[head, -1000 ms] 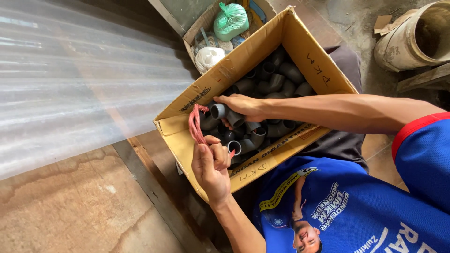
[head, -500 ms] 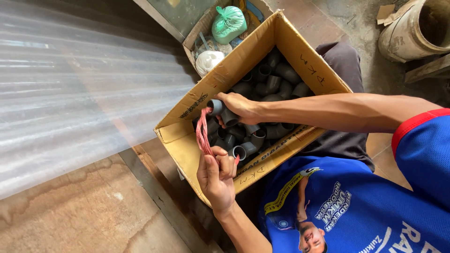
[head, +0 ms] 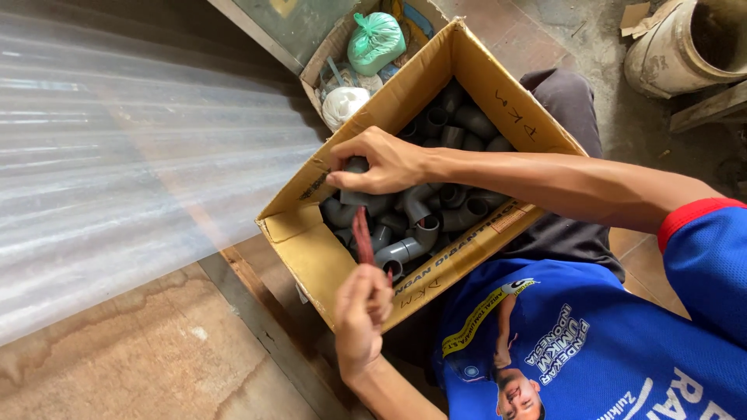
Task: Stringing PVC elbow joints onto a red cord
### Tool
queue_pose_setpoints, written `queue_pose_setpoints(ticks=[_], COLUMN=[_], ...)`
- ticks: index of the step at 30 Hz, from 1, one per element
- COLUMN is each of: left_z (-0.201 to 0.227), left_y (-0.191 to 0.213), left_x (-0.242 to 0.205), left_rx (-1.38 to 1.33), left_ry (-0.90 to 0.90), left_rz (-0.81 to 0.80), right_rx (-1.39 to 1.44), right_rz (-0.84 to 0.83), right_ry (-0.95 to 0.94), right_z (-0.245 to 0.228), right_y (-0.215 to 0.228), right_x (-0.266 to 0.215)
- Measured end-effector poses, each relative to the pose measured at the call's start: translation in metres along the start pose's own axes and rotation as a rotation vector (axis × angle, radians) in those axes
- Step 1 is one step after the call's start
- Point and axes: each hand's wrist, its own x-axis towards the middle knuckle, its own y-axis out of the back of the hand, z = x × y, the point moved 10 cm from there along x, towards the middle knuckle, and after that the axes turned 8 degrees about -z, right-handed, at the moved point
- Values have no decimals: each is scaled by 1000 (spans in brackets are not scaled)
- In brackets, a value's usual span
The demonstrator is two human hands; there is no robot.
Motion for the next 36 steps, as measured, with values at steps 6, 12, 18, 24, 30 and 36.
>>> queue_pose_setpoints(ticks=[6,12,18,24,30,36], left_z=[-17,-33,-4,35,42,47], left_y=[-10,12,19,39,1,-3], left_x=[15,38,42,21,11,11], left_rx=[-58,265,463,227,760,992], left_ry=[115,303,152,-156,-82,-71], left_rz=[-96,87,222,189,-64,16], right_rx=[8,226,240,126,93,231], right_rz=[-61,-272,-304,-644,-833,-944], right_ry=[59,18,-118,-401,-31,238], right_z=[-18,-24,-20,-24,-85,-158], right_y=[3,-40,-42,-48,-48,-60], right_x=[0,-5,-12,-26,-41,-39])
